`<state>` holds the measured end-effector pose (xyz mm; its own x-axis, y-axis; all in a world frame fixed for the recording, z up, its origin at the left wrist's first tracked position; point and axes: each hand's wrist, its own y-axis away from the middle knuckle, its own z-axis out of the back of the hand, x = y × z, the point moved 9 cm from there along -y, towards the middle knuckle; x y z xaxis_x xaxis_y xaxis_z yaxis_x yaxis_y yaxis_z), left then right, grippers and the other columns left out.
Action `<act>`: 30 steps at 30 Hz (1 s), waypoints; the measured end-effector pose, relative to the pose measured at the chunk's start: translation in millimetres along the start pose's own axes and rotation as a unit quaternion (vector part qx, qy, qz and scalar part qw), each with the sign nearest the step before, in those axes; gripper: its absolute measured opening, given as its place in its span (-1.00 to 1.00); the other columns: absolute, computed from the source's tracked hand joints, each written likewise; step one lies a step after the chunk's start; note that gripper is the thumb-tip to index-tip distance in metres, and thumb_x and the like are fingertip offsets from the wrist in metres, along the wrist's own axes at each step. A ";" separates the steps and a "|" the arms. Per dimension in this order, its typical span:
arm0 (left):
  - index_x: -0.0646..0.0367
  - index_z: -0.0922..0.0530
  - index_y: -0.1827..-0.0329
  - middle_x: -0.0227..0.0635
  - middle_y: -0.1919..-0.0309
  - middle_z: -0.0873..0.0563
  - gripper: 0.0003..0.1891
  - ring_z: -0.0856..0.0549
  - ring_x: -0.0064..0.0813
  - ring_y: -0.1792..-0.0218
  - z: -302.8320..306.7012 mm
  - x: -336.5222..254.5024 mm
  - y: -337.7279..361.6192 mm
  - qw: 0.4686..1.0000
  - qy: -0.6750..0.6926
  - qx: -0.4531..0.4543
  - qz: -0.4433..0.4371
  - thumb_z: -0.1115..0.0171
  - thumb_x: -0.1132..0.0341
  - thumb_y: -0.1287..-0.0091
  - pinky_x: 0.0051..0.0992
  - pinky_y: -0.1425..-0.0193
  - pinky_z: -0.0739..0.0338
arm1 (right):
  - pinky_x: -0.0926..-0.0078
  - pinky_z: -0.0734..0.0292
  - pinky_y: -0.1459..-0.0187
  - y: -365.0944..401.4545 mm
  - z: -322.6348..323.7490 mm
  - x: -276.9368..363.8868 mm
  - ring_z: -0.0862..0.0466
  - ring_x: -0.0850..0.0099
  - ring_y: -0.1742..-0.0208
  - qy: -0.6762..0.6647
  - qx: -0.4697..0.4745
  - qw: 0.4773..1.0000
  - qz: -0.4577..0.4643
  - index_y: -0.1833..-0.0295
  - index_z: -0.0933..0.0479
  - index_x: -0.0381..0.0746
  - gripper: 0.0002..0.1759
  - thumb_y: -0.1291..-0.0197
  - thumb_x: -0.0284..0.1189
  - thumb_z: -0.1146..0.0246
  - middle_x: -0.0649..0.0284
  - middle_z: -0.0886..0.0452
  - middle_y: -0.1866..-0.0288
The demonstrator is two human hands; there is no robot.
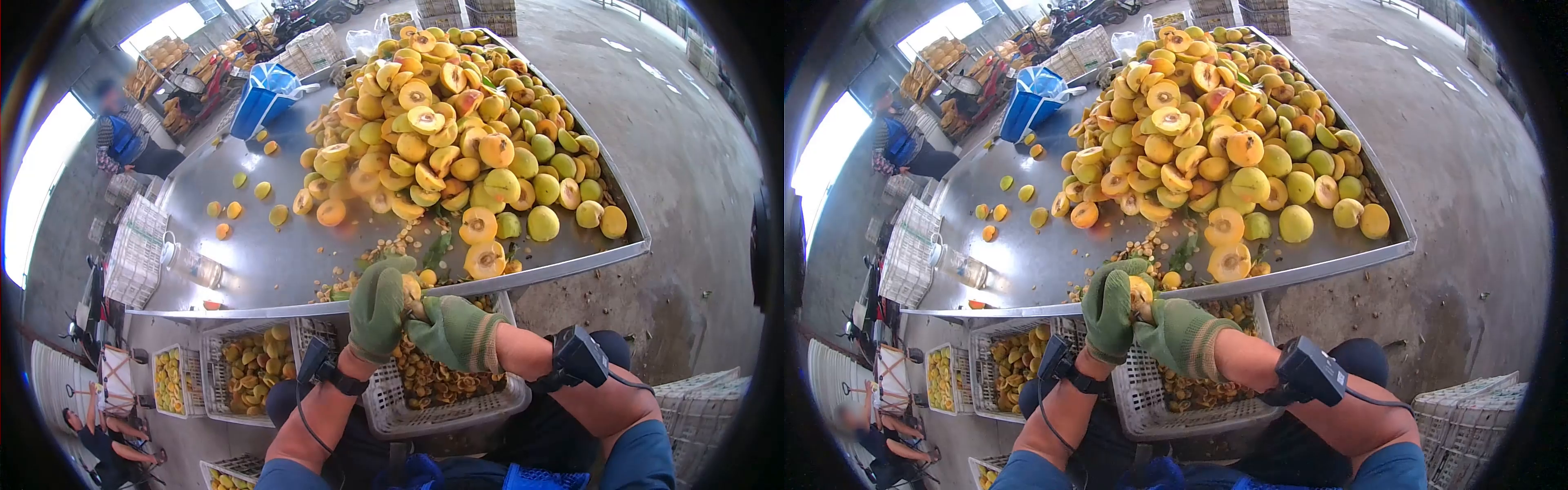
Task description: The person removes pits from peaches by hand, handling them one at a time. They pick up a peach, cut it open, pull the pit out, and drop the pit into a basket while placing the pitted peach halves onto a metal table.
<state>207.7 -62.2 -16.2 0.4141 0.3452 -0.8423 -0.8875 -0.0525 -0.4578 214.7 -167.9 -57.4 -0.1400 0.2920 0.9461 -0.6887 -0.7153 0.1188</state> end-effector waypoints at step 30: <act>0.41 -0.57 -0.06 0.03 0.04 -0.74 -0.74 -0.77 -0.07 0.16 -6.0 -28.6 1.2 0.990 -0.076 0.066 -0.096 -0.04 0.34 -0.60 -0.23 -0.01 -0.68 | 0.31 -0.59 0.18 16.2 -10.6 3.3 -0.71 0.24 0.26 -0.113 0.158 0.980 0.039 0.06 -0.63 -0.17 -0.88 -0.37 -0.42 -0.23 0.24 -0.70 0.27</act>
<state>196.1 -77.7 5.6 0.5516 0.4751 -0.6856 -0.8181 0.1478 -0.5558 195.5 -171.8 -55.5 0.0015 0.1058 0.9944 -0.4220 -0.9014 0.0965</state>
